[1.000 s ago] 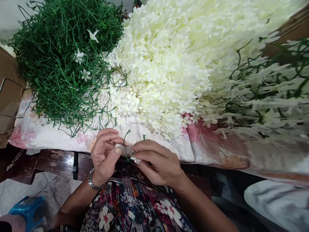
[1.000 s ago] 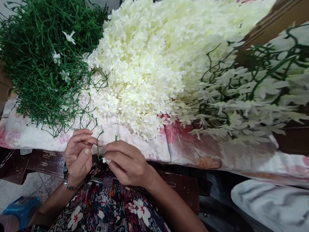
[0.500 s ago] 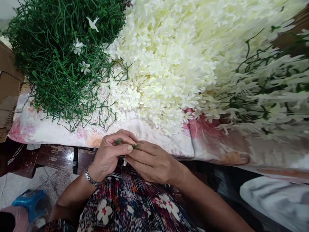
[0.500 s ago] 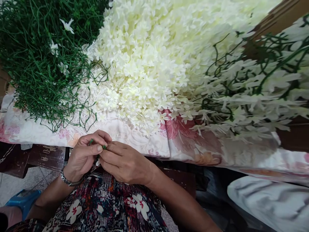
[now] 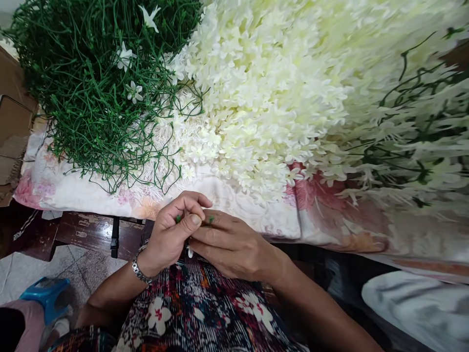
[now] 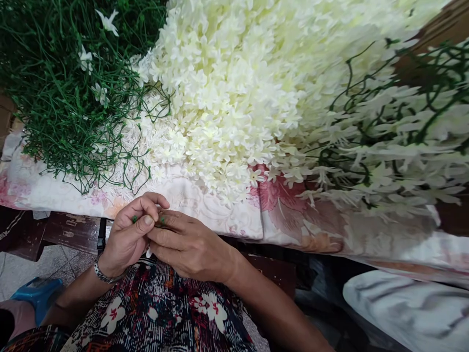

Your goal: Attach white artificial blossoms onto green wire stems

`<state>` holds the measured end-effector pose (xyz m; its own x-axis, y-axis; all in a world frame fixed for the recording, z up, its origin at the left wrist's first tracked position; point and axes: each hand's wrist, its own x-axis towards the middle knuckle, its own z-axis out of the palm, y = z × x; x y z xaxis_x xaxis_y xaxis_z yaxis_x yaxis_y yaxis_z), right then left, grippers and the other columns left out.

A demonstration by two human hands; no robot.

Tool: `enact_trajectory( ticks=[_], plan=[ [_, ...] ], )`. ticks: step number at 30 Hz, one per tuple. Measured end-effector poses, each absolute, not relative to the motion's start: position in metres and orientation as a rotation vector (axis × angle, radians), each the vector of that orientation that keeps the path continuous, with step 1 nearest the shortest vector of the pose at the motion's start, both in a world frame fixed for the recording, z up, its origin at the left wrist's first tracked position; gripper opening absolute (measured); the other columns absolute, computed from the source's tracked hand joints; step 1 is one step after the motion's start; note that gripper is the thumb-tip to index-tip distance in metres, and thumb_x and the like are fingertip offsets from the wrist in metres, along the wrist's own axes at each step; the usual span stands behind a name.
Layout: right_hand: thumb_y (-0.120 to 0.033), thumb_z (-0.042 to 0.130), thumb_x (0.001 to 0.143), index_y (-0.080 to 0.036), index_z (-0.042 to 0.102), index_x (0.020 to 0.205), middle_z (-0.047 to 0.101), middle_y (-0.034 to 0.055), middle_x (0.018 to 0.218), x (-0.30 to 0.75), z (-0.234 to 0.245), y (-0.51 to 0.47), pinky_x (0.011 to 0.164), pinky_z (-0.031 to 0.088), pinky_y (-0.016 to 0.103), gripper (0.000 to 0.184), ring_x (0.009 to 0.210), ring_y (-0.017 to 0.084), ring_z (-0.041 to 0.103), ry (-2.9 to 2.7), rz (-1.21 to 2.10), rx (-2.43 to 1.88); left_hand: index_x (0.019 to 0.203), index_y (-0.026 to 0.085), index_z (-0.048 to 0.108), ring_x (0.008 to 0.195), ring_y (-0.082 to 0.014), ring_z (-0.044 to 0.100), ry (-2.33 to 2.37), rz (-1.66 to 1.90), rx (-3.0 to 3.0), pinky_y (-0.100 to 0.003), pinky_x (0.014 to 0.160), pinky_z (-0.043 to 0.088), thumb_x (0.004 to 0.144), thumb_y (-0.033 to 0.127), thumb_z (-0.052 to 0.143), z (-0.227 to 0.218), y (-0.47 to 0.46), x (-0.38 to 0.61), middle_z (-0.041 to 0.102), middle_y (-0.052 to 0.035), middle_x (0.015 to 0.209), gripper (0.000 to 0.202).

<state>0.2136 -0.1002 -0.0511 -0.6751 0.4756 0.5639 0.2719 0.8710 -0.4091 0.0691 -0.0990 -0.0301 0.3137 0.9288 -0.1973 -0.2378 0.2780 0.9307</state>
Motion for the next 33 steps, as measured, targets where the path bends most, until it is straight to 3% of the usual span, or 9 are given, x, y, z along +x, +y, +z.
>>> enact_trajectory(
  ticks=[5, 8, 13, 18, 22, 26, 33],
  plan=[
    [-0.008, 0.052, 0.071, -0.009, 0.057, 0.092, 0.06, 0.008, 0.091, 0.213, -0.058, -0.102, 0.075, 0.051, 0.03, 0.022, 0.087, 0.016, 0.054, -2.301, 0.358, -0.593, 0.07, 0.017, 0.05, 0.082, -0.0146, 0.047, 0.892, 0.923, 1.015, -0.029, 0.078, 0.039, 0.076, 0.026, 0.049, -0.032, -0.098, 0.069, 0.05, -0.005, 0.084, 0.011],
    [-0.006, 0.052, 0.069, -0.006, 0.056, 0.094, 0.058, 0.0121, 0.099, 0.214, -0.06, -0.102, 0.082, 0.049, 0.033, 0.025, 0.097, 0.02, 0.051, -2.27, 0.316, -0.564, 0.074, 0.017, 0.051, 0.079, -0.0137, 0.049, 0.908, 0.956, 0.924, -0.027, 0.073, 0.041, 0.075, 0.025, 0.051, -0.032, -0.097, 0.07, 0.051, -0.0045, 0.084, 0.008],
    [-0.009, 0.056, 0.067, -0.01, 0.058, 0.09, 0.058, 0.0107, 0.103, 0.214, -0.054, -0.1, 0.085, 0.048, 0.036, 0.023, 0.107, 0.022, 0.047, -2.226, 0.376, -0.586, 0.088, 0.016, 0.054, 0.074, -0.0132, 0.054, 0.846, 0.877, 0.696, -0.025, 0.067, 0.043, 0.078, 0.024, 0.044, -0.033, -0.095, 0.073, 0.056, -0.006, 0.083, 0.016],
    [-0.01, 0.059, 0.064, -0.012, 0.06, 0.079, 0.061, 0.0083, 0.094, 0.211, -0.048, -0.098, 0.083, 0.047, 0.041, 0.016, 0.101, 0.023, 0.05, -2.055, 0.539, -0.579, 0.087, 0.015, 0.057, 0.063, -0.0098, 0.052, 0.899, 0.898, 0.648, -0.02, 0.056, 0.042, 0.08, 0.025, 0.042, -0.033, -0.093, 0.073, 0.056, -0.0043, 0.075, 0.02],
    [-0.005, 0.054, 0.064, -0.013, 0.059, 0.082, 0.058, 0.0106, 0.097, 0.213, -0.048, -0.098, 0.079, 0.047, 0.042, 0.019, 0.093, 0.02, 0.054, -1.894, 0.66, -0.612, 0.087, 0.016, 0.058, 0.051, -0.006, 0.044, 0.874, 0.903, 0.63, -0.017, 0.044, 0.035, 0.079, 0.027, 0.044, -0.034, -0.091, 0.071, 0.052, -0.0017, 0.068, 0.02],
    [-0.001, 0.053, 0.064, -0.015, 0.057, 0.088, 0.058, 0.008, 0.09, 0.216, -0.049, -0.101, 0.071, 0.049, 0.037, 0.027, 0.086, 0.017, 0.055, -1.764, 0.732, -0.744, 0.082, 0.016, 0.061, 0.056, -0.0062, 0.046, 0.896, 0.939, 0.763, -0.017, 0.049, 0.038, 0.074, 0.021, 0.054, -0.039, -0.093, 0.071, 0.054, -0.0009, 0.068, 0.012],
    [0.001, 0.054, 0.063, -0.015, 0.056, 0.082, 0.055, 0.0018, 0.071, 0.223, -0.035, -0.102, 0.055, 0.043, 0.023, 0.026, 0.065, 0.01, 0.052, -1.701, 0.634, -1.004, 0.082, 0.016, 0.062, 0.064, -0.0104, 0.051, 1.109, 1.04, 1.489, -0.024, 0.059, 0.042, 0.076, 0.013, 0.049, -0.042, -0.097, 0.066, 0.058, -0.0025, 0.067, 0.015]
  ],
)
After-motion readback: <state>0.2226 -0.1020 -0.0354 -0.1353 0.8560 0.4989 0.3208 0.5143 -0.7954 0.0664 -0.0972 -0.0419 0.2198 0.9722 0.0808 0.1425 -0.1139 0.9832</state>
